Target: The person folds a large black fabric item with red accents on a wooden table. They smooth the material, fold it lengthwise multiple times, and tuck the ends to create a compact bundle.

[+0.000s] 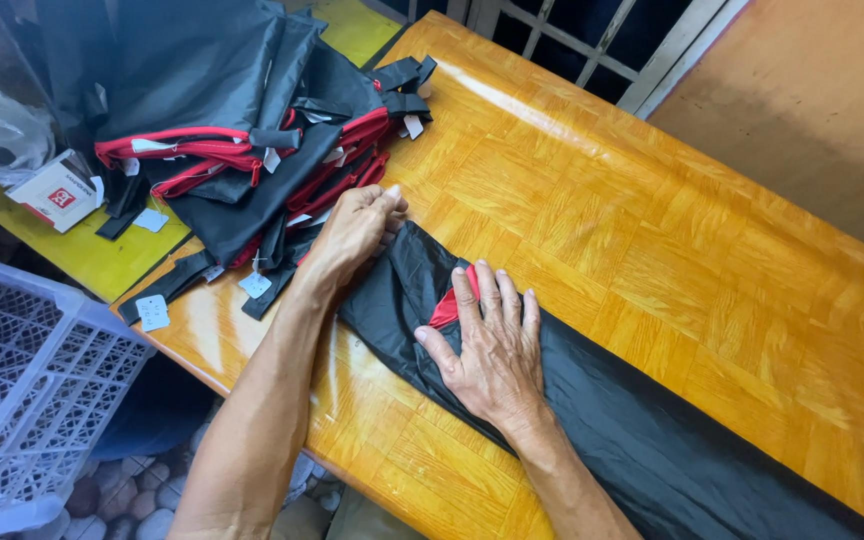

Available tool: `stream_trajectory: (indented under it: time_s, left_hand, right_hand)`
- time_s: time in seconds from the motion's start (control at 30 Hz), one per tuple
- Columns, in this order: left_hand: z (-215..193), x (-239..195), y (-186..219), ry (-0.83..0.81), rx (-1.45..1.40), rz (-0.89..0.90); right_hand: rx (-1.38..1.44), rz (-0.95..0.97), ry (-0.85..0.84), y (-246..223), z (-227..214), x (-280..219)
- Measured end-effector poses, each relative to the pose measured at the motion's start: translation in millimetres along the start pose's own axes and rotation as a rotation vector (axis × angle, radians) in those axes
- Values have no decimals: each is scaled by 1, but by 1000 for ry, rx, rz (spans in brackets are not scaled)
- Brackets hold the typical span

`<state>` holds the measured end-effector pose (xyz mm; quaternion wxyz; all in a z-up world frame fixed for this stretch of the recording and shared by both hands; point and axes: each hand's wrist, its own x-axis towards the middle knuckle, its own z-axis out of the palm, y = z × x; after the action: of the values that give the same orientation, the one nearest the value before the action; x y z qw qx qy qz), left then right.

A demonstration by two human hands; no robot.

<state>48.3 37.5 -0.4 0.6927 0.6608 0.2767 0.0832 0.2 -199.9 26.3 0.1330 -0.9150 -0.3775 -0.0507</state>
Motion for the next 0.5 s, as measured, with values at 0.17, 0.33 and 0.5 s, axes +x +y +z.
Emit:
stream_trajectory:
  time_s: [0.17, 0.33, 0.5]
  left_hand:
    - [-2, -22, 11, -8, 343, 83]
    - [0, -10, -6, 33, 408, 71]
    - [9, -36, 5, 133, 629, 738]
  right_hand:
    - [6, 4, -3, 0, -1, 1]
    - [11, -4, -9, -2, -3, 1]
    - [24, 6, -18, -1, -1, 1]
